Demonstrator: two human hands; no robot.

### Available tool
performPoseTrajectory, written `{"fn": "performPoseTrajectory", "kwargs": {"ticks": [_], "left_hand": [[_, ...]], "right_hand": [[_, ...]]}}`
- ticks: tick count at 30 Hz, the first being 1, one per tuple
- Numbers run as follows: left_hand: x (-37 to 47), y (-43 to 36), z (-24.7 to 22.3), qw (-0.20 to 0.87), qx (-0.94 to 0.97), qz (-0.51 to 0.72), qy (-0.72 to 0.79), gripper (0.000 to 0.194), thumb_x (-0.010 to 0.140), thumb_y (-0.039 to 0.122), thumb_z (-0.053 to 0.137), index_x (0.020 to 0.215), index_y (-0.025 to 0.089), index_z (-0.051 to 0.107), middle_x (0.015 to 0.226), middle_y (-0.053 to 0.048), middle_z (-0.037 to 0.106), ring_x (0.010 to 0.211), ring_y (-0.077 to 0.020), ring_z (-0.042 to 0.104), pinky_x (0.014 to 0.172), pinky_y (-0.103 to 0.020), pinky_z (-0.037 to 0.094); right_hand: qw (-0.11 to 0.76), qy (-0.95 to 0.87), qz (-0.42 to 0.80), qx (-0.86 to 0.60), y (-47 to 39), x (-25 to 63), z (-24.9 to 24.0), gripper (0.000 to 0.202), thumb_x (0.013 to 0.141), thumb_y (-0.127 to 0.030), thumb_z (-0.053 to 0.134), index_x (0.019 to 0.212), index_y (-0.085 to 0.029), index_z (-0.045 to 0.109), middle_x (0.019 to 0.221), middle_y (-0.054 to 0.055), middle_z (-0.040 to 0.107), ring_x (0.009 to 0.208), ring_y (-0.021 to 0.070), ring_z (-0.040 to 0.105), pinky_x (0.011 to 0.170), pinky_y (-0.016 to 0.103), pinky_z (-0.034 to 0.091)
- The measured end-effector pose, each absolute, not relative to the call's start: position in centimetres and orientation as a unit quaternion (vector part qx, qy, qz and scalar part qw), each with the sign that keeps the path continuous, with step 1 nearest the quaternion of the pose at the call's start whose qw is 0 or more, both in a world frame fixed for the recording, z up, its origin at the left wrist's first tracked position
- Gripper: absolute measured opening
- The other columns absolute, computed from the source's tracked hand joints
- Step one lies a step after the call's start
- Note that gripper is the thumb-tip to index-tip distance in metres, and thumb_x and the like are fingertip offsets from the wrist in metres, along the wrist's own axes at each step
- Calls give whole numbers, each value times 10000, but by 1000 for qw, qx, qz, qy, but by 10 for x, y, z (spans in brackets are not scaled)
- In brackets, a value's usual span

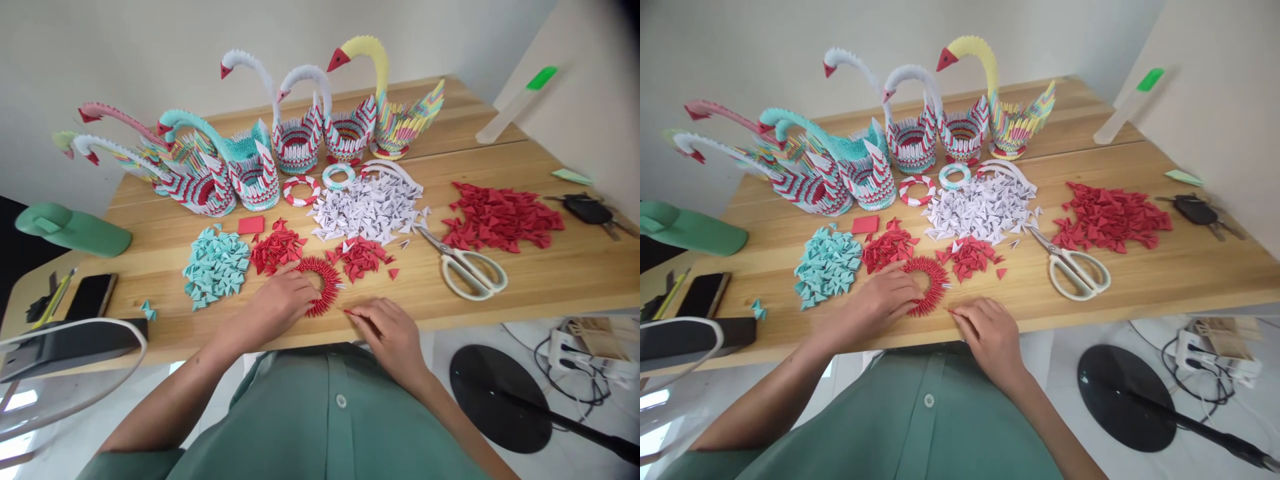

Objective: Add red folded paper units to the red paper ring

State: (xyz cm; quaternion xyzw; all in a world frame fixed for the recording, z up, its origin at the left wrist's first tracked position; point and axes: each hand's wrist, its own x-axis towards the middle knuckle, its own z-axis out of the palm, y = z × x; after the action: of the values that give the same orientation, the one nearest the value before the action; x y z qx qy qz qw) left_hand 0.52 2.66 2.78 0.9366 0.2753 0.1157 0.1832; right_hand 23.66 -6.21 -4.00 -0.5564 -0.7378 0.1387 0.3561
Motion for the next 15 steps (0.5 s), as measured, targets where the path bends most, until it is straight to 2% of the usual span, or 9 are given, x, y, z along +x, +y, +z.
{"fn": "performPoseTrajectory", "kwargs": {"ticks": [8, 15], "left_hand": [[22, 12, 2, 107, 929, 146, 322, 189, 984, 236, 513, 859, 185, 646, 844, -23, 685, 879, -189, 614, 1097, -481, 335], [28, 4, -6, 137, 900, 196, 364, 184, 969, 191, 510, 847, 186, 648, 847, -21, 695, 846, -182, 605, 1109, -480, 324]], "right_hand": [[356, -741, 143, -552, -62, 238, -41, 148, 966, -263, 558, 933, -223, 697, 811, 41, 713, 752, 179, 618, 692, 321, 448], [340, -757, 135, -542, -62, 238, -40, 132, 970, -235, 555, 952, -211, 684, 835, 50, 709, 774, 182, 599, 707, 325, 444]]}}
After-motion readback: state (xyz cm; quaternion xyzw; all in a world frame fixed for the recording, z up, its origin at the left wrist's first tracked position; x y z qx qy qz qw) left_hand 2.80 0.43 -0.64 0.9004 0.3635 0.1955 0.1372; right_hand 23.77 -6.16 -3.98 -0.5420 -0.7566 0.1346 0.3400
